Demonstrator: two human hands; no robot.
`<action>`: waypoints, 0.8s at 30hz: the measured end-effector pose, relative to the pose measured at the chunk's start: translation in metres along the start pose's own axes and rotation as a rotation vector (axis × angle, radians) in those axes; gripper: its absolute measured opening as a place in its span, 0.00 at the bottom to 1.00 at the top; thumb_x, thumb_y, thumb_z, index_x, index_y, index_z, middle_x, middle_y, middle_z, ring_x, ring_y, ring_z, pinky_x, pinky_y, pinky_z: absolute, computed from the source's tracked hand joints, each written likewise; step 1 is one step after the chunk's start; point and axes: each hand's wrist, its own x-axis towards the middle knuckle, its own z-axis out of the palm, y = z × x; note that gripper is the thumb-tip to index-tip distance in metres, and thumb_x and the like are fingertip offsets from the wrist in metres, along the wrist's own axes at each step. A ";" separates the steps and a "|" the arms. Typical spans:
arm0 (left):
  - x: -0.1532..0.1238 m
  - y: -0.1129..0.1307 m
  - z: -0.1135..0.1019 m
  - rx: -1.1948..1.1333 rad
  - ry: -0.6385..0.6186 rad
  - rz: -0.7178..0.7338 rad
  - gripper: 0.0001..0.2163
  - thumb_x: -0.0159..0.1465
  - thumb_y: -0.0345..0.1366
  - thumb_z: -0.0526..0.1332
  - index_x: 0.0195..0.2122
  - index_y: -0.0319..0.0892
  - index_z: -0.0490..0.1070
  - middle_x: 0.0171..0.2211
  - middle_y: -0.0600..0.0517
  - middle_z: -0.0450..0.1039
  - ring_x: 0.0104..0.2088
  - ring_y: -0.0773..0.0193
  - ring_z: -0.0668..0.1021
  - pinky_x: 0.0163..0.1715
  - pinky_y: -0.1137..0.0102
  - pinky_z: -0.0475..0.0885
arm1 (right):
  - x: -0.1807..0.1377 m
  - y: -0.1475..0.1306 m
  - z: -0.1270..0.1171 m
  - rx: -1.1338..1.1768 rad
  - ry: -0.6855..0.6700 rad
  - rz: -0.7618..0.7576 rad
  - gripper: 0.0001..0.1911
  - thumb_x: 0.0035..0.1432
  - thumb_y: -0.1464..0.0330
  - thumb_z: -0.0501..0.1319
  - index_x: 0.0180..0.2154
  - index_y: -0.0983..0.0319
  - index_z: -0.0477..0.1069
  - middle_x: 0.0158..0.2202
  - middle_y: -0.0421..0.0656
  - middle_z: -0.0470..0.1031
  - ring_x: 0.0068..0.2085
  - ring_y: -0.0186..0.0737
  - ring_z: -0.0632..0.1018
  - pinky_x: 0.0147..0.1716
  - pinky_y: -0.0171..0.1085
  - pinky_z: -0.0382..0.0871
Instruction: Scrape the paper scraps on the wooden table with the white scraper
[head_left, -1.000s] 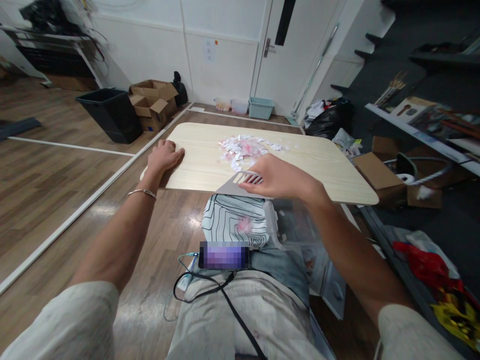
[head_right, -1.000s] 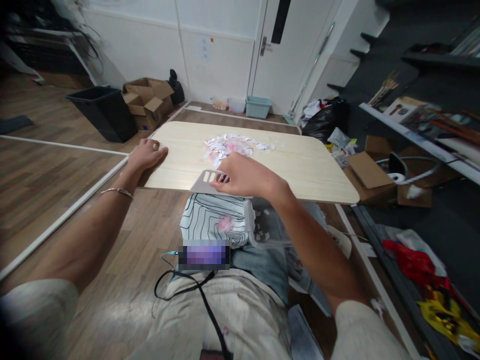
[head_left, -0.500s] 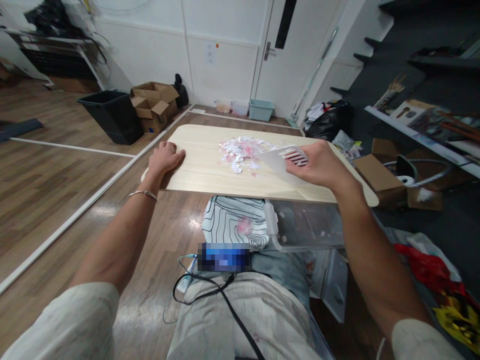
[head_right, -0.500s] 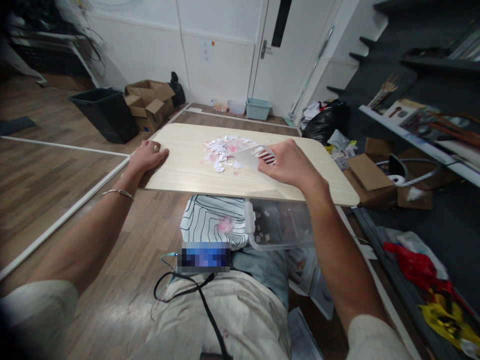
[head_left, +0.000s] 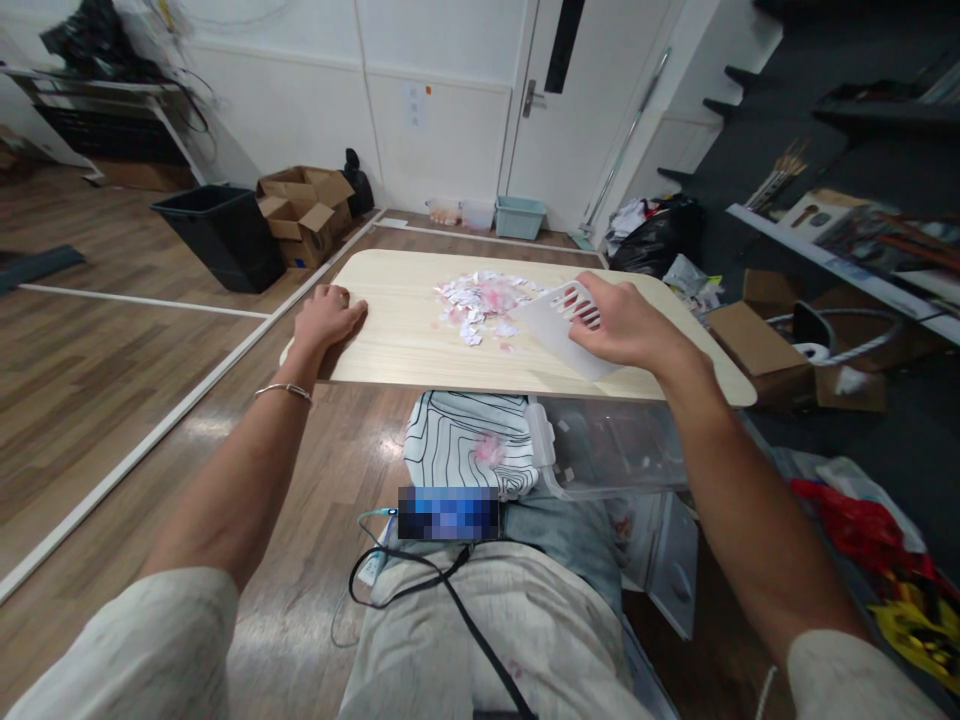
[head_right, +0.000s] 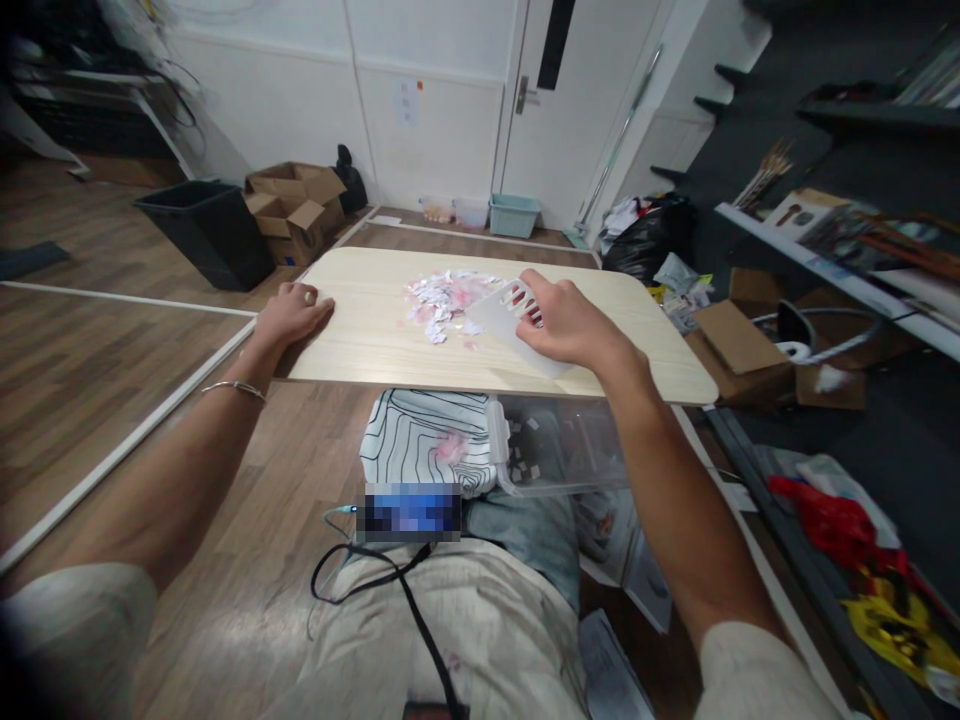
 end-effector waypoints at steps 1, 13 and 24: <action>0.000 0.000 0.000 0.003 -0.003 0.000 0.26 0.76 0.56 0.56 0.65 0.48 0.80 0.75 0.31 0.76 0.72 0.26 0.80 0.69 0.39 0.77 | 0.001 0.000 0.000 -0.005 -0.007 0.000 0.20 0.62 0.70 0.68 0.56 0.60 0.78 0.40 0.47 0.84 0.41 0.52 0.78 0.41 0.42 0.66; 0.001 -0.001 0.001 -0.006 0.002 0.001 0.28 0.76 0.55 0.56 0.67 0.48 0.80 0.76 0.31 0.74 0.73 0.25 0.79 0.72 0.39 0.76 | 0.013 -0.030 0.004 -0.190 -0.142 0.082 0.18 0.73 0.72 0.61 0.61 0.64 0.77 0.47 0.57 0.88 0.39 0.55 0.77 0.40 0.46 0.58; 0.004 -0.003 0.004 0.034 -0.007 0.027 0.27 0.77 0.56 0.55 0.64 0.44 0.81 0.75 0.29 0.75 0.72 0.26 0.80 0.71 0.40 0.77 | 0.013 -0.035 -0.001 -0.239 -0.235 0.012 0.20 0.74 0.72 0.59 0.63 0.66 0.77 0.46 0.58 0.88 0.38 0.54 0.79 0.40 0.46 0.59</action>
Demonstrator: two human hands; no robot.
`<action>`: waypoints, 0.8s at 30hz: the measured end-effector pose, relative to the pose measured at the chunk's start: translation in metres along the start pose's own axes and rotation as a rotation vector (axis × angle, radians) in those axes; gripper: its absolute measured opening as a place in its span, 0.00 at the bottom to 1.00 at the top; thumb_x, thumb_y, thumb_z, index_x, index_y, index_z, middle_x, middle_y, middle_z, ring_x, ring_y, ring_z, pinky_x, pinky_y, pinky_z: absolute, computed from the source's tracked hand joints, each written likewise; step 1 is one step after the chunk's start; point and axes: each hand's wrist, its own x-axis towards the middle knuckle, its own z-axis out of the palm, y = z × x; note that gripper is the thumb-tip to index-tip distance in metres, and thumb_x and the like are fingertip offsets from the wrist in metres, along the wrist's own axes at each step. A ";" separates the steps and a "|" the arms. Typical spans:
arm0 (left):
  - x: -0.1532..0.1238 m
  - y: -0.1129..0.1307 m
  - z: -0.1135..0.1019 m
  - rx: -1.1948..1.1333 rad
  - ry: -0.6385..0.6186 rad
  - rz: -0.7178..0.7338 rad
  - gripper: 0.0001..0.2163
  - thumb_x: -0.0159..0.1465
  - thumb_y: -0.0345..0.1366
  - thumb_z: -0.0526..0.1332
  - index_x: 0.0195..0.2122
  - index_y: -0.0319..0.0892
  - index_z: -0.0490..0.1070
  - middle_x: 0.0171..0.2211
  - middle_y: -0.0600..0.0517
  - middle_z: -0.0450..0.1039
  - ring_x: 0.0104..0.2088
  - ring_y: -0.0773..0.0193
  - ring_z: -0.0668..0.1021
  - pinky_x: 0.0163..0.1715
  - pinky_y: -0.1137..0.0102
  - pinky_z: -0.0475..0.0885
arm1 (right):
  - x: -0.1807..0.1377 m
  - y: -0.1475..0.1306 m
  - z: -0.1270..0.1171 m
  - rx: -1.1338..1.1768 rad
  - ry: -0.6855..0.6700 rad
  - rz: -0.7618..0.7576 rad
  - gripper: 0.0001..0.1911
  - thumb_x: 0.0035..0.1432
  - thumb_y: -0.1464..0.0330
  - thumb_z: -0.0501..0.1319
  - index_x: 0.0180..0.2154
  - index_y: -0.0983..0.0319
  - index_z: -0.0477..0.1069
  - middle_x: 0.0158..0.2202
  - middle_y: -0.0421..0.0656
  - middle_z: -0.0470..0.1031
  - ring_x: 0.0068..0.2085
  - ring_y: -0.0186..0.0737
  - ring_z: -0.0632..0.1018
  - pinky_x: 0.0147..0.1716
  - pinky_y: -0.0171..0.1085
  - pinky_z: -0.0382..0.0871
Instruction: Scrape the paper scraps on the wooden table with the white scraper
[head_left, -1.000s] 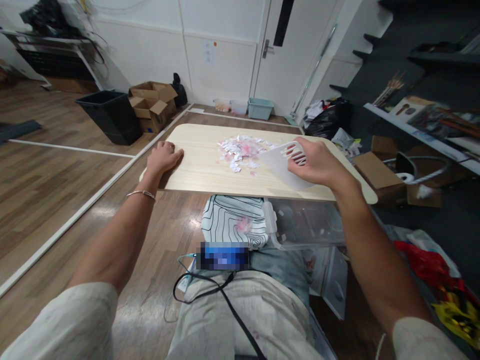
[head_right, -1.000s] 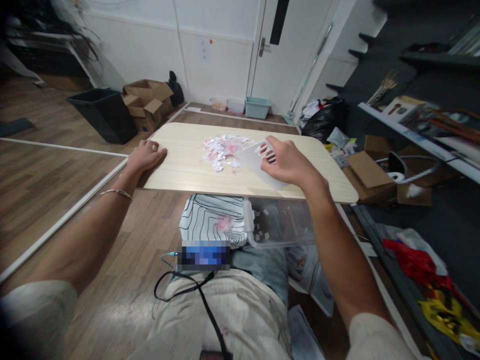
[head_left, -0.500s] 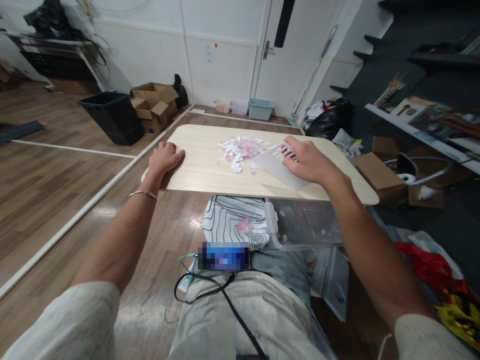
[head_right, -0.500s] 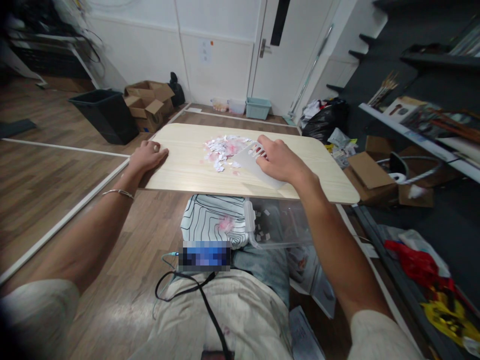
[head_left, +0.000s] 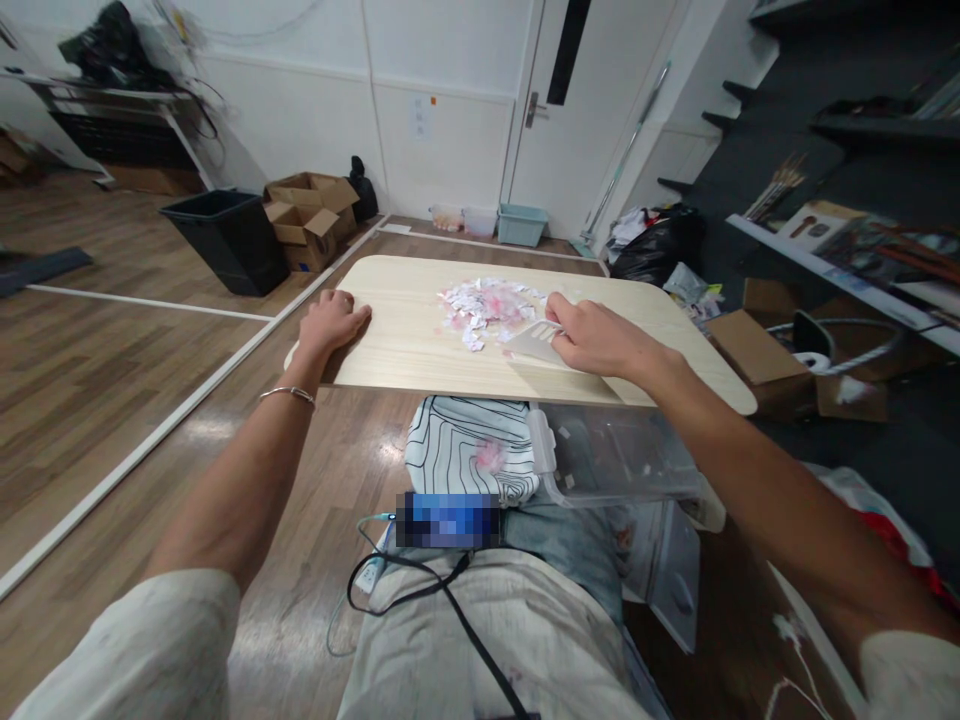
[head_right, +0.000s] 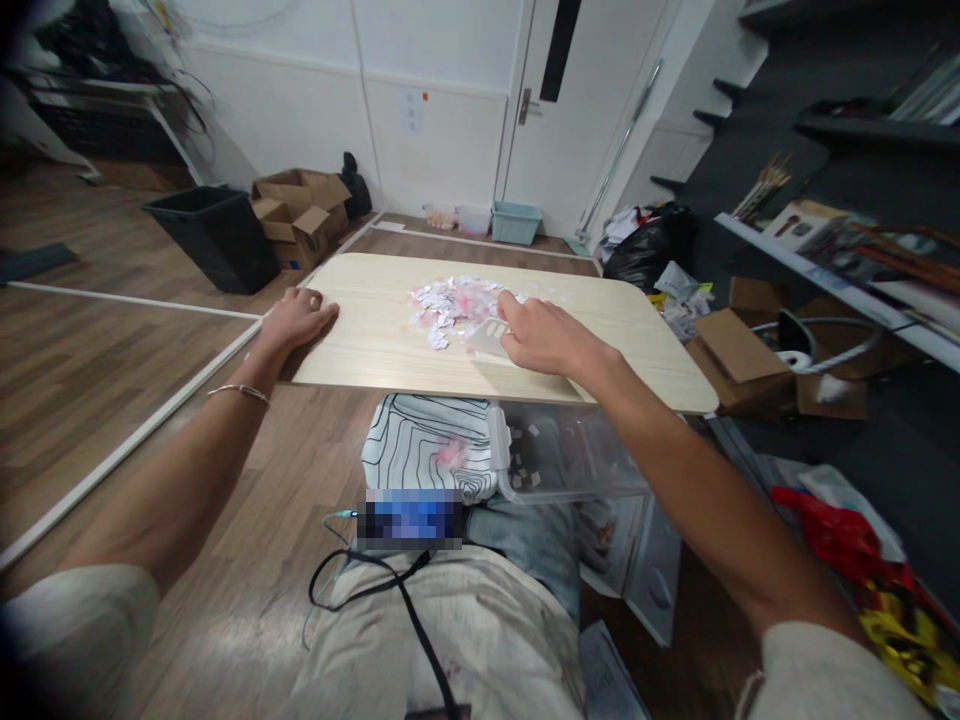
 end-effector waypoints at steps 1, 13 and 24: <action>0.000 0.000 0.001 0.001 0.002 -0.001 0.27 0.77 0.56 0.55 0.64 0.44 0.81 0.74 0.29 0.75 0.72 0.27 0.80 0.71 0.41 0.78 | 0.001 0.002 -0.001 0.009 -0.010 -0.025 0.19 0.73 0.72 0.60 0.62 0.65 0.77 0.45 0.57 0.88 0.38 0.53 0.79 0.40 0.46 0.59; 0.002 -0.002 0.003 -0.007 0.030 -0.001 0.29 0.77 0.56 0.56 0.68 0.43 0.81 0.75 0.29 0.75 0.71 0.24 0.82 0.68 0.38 0.79 | -0.002 0.027 0.002 -0.062 -0.011 -0.013 0.14 0.84 0.65 0.58 0.52 0.60 0.83 0.45 0.55 0.89 0.43 0.54 0.84 0.39 0.45 0.57; 0.002 -0.002 0.003 -0.014 0.029 -0.001 0.27 0.77 0.55 0.56 0.66 0.44 0.82 0.75 0.29 0.76 0.71 0.25 0.81 0.69 0.38 0.79 | -0.010 0.025 0.012 -0.092 -0.022 -0.035 0.16 0.77 0.74 0.57 0.57 0.64 0.81 0.50 0.60 0.90 0.44 0.56 0.85 0.41 0.46 0.63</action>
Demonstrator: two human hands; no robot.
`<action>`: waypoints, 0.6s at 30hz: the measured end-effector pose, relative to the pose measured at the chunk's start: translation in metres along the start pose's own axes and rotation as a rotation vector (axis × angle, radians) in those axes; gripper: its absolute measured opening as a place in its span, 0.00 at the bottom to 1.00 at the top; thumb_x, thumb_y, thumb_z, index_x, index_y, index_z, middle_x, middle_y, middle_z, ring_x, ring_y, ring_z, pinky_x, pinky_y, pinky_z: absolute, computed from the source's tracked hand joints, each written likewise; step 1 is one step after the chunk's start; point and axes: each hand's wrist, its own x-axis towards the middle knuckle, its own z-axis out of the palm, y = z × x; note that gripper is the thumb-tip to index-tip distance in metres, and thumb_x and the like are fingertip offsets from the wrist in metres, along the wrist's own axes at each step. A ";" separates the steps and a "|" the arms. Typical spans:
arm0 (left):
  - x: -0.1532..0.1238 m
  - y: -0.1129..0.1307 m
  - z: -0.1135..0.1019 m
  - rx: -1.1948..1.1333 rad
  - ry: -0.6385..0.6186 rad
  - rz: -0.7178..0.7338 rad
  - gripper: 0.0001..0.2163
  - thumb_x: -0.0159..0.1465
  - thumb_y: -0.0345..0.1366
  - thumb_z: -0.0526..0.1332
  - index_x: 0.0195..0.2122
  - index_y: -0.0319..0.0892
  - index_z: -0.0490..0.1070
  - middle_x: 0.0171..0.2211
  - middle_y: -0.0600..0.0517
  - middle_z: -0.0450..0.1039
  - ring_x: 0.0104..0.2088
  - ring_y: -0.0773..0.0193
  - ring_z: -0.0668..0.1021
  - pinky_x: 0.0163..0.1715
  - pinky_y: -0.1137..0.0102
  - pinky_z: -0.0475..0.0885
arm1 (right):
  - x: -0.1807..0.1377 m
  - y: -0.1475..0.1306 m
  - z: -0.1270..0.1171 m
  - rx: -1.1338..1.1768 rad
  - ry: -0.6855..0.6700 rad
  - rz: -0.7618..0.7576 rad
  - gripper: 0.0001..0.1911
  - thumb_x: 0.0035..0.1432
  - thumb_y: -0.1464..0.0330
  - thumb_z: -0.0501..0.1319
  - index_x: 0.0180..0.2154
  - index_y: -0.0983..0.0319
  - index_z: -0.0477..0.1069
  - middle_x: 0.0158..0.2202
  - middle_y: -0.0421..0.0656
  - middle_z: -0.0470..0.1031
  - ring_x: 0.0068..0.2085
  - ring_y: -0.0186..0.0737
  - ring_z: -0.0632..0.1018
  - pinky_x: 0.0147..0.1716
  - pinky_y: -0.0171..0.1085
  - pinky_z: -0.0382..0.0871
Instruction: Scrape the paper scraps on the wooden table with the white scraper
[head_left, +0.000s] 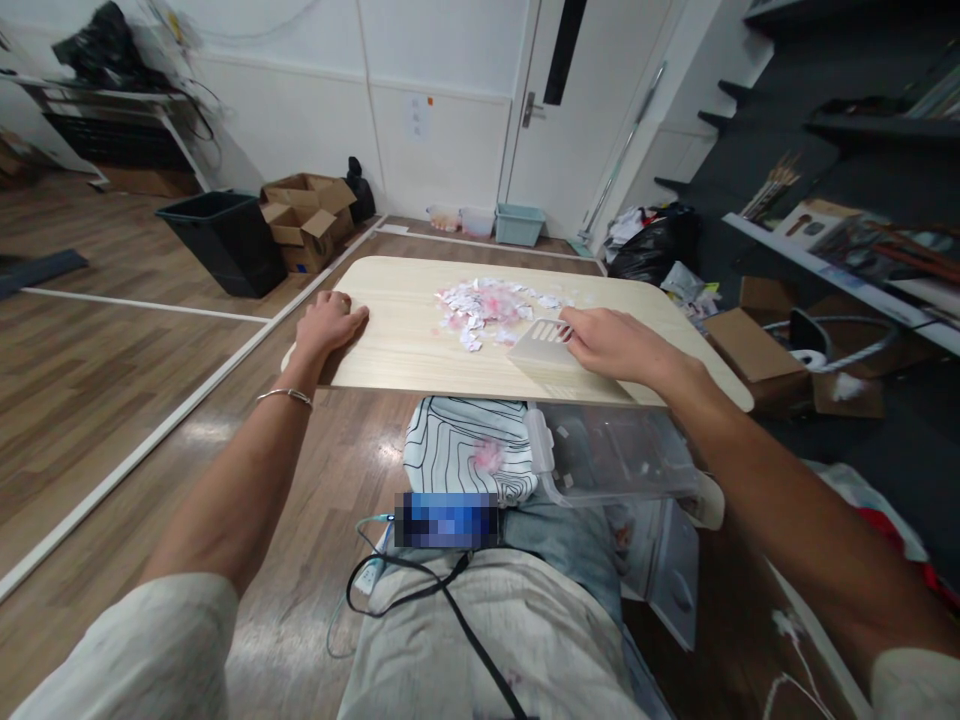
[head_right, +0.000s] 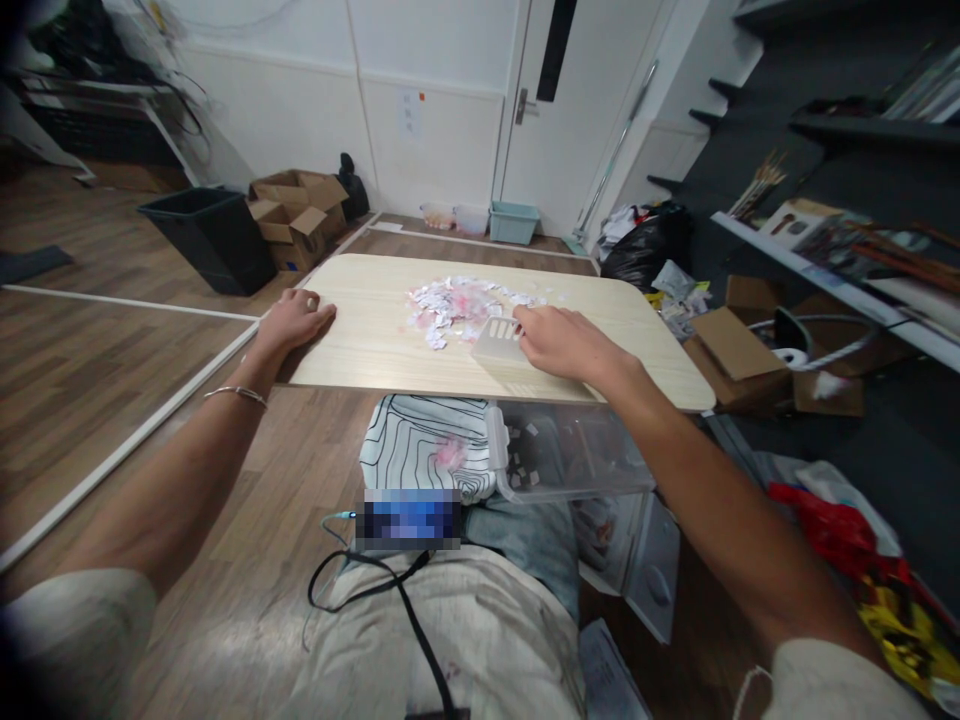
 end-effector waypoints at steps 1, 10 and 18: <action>0.000 0.000 0.000 -0.001 -0.001 -0.001 0.27 0.77 0.55 0.56 0.65 0.44 0.82 0.75 0.30 0.76 0.71 0.25 0.81 0.69 0.38 0.79 | 0.001 0.002 0.001 0.012 0.009 -0.008 0.15 0.76 0.74 0.58 0.56 0.65 0.82 0.49 0.60 0.90 0.44 0.56 0.86 0.42 0.46 0.64; -0.001 0.003 -0.002 -0.006 -0.010 -0.018 0.28 0.77 0.56 0.57 0.67 0.44 0.81 0.78 0.29 0.74 0.73 0.25 0.80 0.70 0.38 0.78 | 0.003 0.041 0.013 0.370 0.227 -0.168 0.13 0.74 0.66 0.67 0.47 0.59 0.93 0.47 0.52 0.94 0.46 0.54 0.89 0.49 0.45 0.74; -0.002 0.003 -0.005 0.002 -0.032 -0.017 0.28 0.77 0.56 0.56 0.67 0.45 0.81 0.78 0.29 0.74 0.72 0.24 0.81 0.69 0.37 0.78 | 0.000 0.049 0.013 0.412 0.324 -0.152 0.13 0.73 0.58 0.72 0.44 0.57 0.95 0.41 0.51 0.93 0.41 0.52 0.87 0.45 0.46 0.75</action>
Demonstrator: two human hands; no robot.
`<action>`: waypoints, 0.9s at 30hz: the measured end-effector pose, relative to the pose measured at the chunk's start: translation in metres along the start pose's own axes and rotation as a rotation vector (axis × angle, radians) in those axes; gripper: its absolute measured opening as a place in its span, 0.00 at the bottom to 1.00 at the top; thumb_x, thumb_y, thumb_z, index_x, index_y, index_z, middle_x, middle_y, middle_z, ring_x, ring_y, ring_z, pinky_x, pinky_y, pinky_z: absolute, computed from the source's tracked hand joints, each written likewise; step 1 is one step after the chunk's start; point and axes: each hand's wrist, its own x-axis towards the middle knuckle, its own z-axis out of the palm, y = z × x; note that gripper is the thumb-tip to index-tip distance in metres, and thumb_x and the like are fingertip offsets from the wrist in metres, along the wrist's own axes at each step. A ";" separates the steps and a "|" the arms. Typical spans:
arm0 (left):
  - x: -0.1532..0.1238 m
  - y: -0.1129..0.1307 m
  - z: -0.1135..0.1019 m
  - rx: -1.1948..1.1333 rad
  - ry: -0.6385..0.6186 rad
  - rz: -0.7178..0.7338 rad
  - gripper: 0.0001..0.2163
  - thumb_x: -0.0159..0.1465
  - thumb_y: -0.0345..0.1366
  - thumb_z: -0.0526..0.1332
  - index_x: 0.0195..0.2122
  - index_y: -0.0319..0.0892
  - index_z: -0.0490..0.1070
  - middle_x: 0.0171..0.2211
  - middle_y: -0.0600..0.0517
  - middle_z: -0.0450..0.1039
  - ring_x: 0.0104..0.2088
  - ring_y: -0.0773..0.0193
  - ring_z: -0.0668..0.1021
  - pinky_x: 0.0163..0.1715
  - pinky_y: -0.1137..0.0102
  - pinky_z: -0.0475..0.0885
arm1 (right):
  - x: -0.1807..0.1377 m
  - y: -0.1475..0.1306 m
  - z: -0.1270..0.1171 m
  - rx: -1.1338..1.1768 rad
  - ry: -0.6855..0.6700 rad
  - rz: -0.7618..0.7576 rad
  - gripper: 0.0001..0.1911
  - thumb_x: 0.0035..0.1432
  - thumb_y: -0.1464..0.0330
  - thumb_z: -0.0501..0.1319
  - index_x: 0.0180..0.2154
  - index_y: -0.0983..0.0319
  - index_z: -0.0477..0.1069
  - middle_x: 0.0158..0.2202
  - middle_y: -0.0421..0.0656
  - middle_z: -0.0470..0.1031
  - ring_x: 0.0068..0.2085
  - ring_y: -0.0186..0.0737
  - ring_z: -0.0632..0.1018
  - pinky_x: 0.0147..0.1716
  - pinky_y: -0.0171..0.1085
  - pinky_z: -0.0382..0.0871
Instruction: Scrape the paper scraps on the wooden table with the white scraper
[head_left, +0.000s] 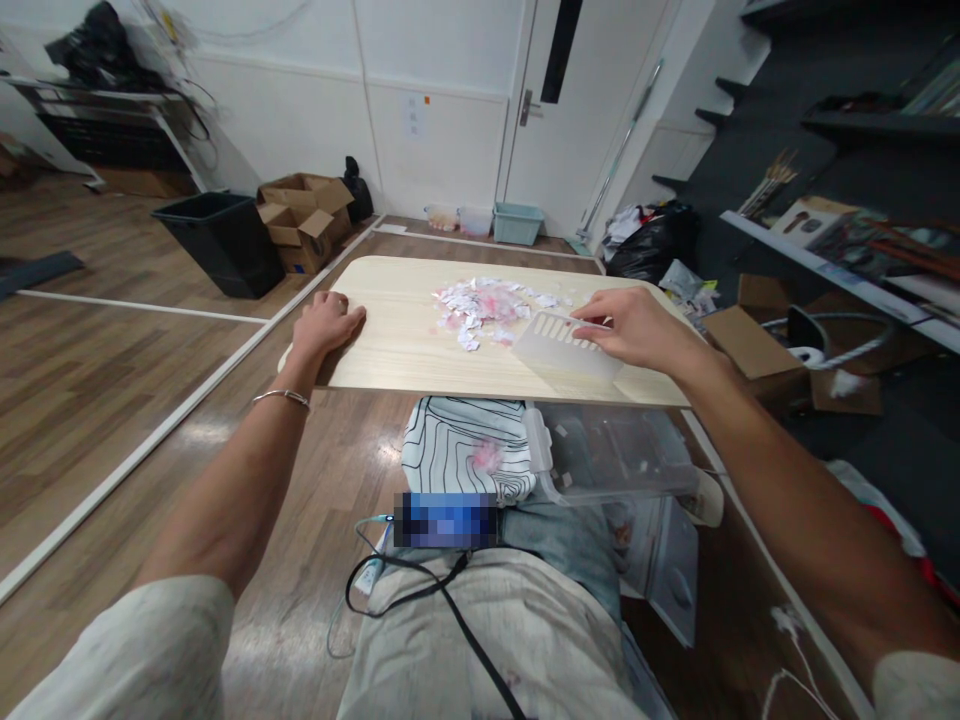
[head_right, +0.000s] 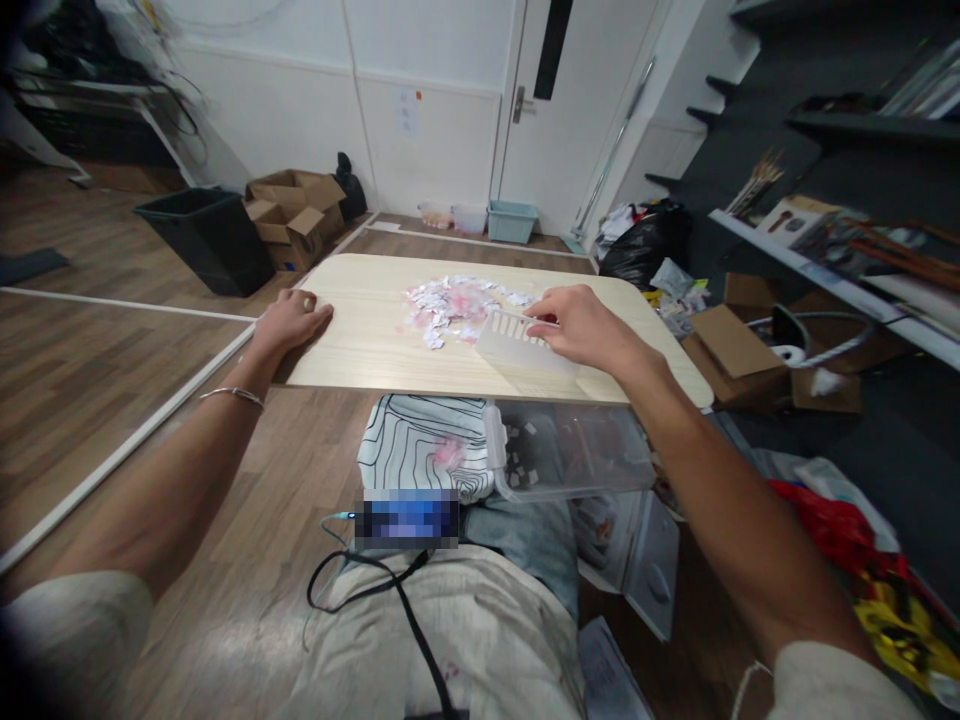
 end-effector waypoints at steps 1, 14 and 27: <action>0.000 0.000 0.000 -0.002 0.002 -0.002 0.28 0.77 0.56 0.56 0.67 0.45 0.81 0.78 0.30 0.74 0.72 0.24 0.81 0.69 0.37 0.78 | 0.000 -0.001 0.000 0.003 0.011 0.022 0.14 0.73 0.57 0.73 0.43 0.58 0.94 0.41 0.51 0.92 0.41 0.52 0.87 0.45 0.46 0.76; -0.002 0.000 0.000 0.001 0.003 -0.002 0.28 0.77 0.55 0.55 0.68 0.45 0.81 0.78 0.31 0.74 0.73 0.26 0.80 0.71 0.40 0.76 | -0.011 0.007 -0.006 -0.191 -0.286 0.241 0.25 0.77 0.48 0.67 0.31 0.56 0.78 0.31 0.49 0.84 0.38 0.52 0.82 0.40 0.44 0.68; -0.002 0.000 0.000 0.015 0.003 0.000 0.30 0.77 0.57 0.55 0.69 0.45 0.79 0.78 0.31 0.73 0.74 0.26 0.79 0.72 0.41 0.77 | -0.041 0.013 0.001 -0.065 -0.047 0.368 0.39 0.71 0.33 0.61 0.19 0.53 0.63 0.16 0.41 0.59 0.26 0.44 0.68 0.29 0.44 0.55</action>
